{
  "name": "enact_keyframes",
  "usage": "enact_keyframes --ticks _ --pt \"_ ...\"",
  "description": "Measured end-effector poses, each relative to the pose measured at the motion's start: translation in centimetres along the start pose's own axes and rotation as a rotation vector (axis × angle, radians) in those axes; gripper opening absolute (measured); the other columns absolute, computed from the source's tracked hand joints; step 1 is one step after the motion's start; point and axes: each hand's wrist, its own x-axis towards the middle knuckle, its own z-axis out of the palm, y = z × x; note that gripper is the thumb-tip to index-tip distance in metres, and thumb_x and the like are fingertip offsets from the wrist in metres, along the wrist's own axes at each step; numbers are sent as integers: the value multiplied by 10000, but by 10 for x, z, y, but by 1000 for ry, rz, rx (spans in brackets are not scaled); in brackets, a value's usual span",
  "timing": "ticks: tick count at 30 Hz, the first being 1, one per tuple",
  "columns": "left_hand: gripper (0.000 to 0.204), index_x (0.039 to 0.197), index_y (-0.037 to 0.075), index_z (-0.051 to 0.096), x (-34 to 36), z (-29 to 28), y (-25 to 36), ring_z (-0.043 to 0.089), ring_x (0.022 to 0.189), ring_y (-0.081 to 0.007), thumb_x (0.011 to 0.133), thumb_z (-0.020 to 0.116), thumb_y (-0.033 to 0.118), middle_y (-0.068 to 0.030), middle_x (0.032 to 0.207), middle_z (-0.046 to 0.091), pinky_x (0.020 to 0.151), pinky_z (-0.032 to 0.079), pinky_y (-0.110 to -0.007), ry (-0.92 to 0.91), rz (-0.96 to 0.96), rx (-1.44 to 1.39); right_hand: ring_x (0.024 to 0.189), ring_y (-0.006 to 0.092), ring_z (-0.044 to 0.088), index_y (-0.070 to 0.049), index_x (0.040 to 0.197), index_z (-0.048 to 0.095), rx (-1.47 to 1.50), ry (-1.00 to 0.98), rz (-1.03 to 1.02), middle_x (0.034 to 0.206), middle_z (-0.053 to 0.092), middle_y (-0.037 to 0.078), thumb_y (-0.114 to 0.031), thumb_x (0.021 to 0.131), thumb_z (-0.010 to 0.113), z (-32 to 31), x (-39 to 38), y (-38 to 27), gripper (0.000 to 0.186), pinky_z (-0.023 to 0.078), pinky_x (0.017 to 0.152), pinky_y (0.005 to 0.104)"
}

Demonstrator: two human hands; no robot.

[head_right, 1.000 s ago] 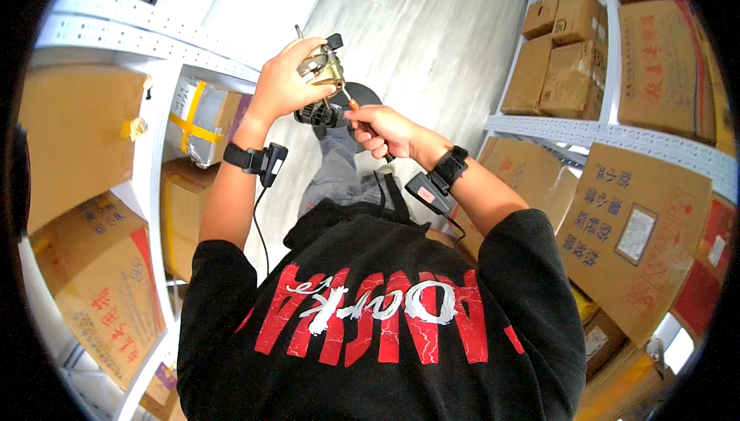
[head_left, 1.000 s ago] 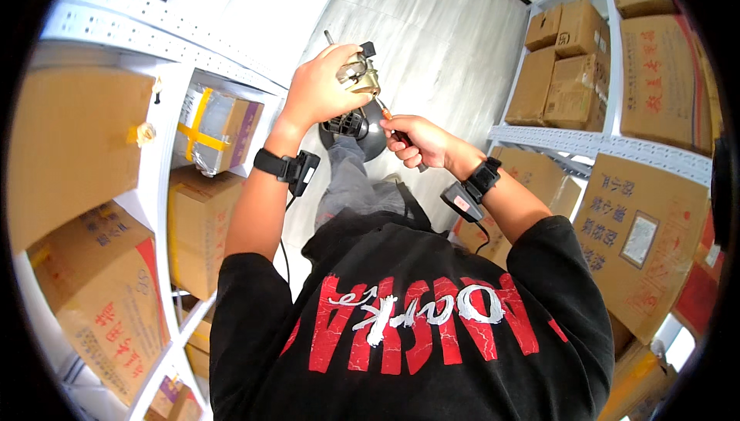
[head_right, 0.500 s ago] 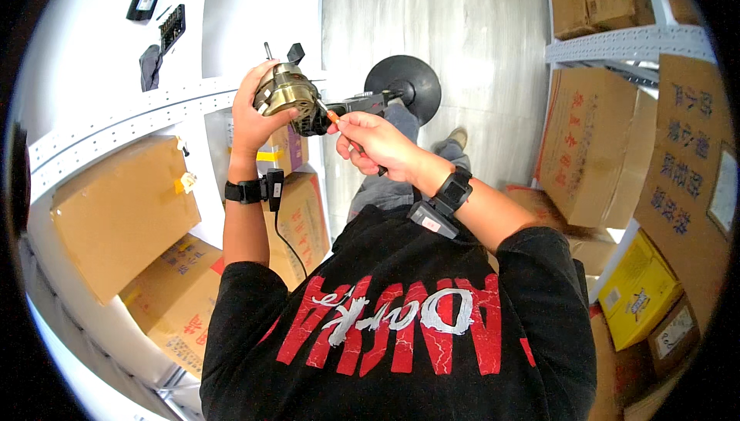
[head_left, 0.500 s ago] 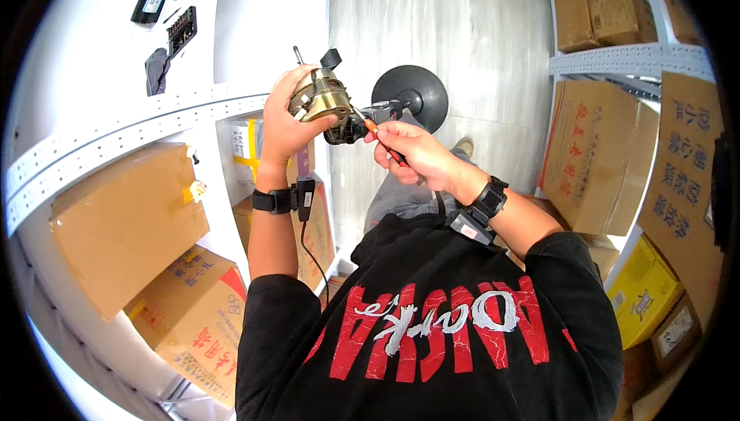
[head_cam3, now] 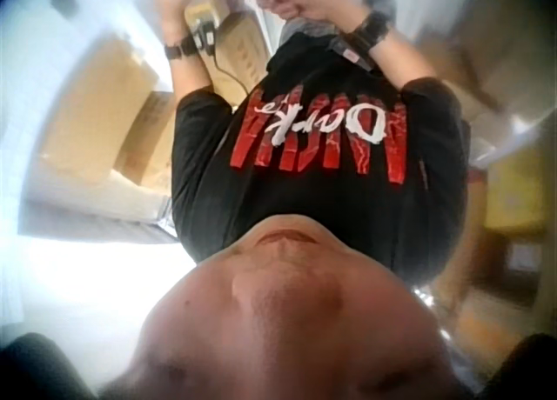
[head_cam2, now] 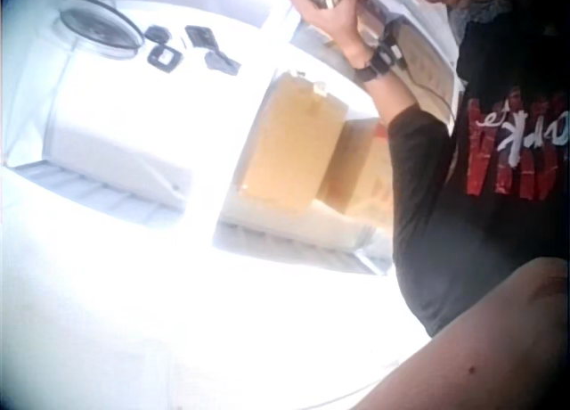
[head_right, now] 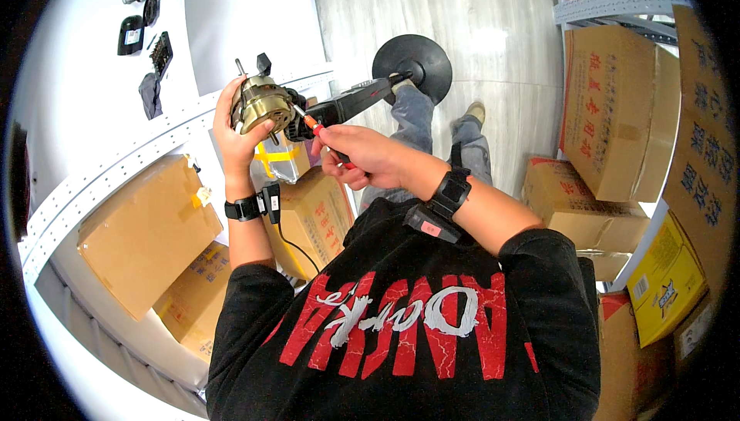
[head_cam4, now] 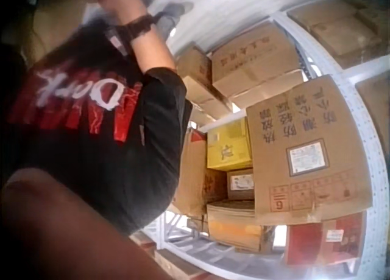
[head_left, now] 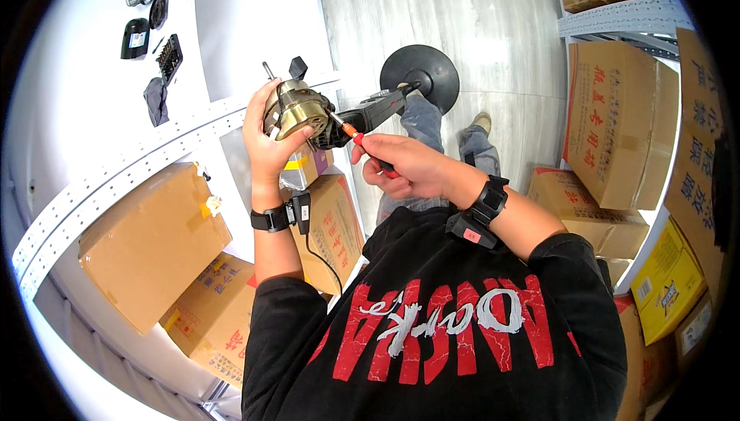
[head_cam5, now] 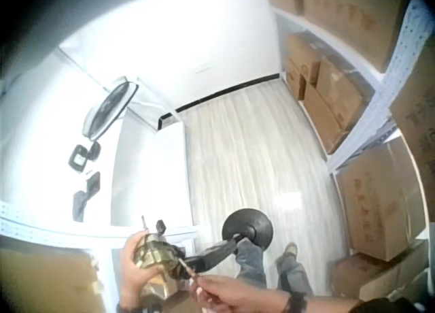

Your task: The person uses a screwdriver to adjust and tighten screws on a mechanical device held in a clamp. They rotate the device to access different sides and wipe it with a cloth during the process.

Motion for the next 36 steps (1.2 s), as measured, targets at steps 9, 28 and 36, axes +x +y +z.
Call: enact_keyframes --ticks 9,28,36 --pt "718 1230 37 554 -3 6 10 579 1015 -197 575 830 140 -78 1111 588 914 464 -325 62 -51 52 391 31 238 -1 1035 560 -1 139 -7 596 388 -27 -256 998 426 -4 -1 -11 291 183 350 208" --pt "722 1260 21 526 -5 8 8 580 1017 -198 610 822 131 -83 1124 578 912 469 -327 85 -104 -17 484 43 324 -28 1033 609 -229 326 -128 705 499 -11 -200 979 478 14 -3 -17 223 214 396 207" --pt "685 1246 22 534 -4 16 18 580 1013 -199 630 820 112 -91 1133 581 911 464 -322 135 -124 71 468 44 325 -20 1030 580 -8 189 -16 757 544 39 -178 952 503 4 -3 -31 193 205 379 198"
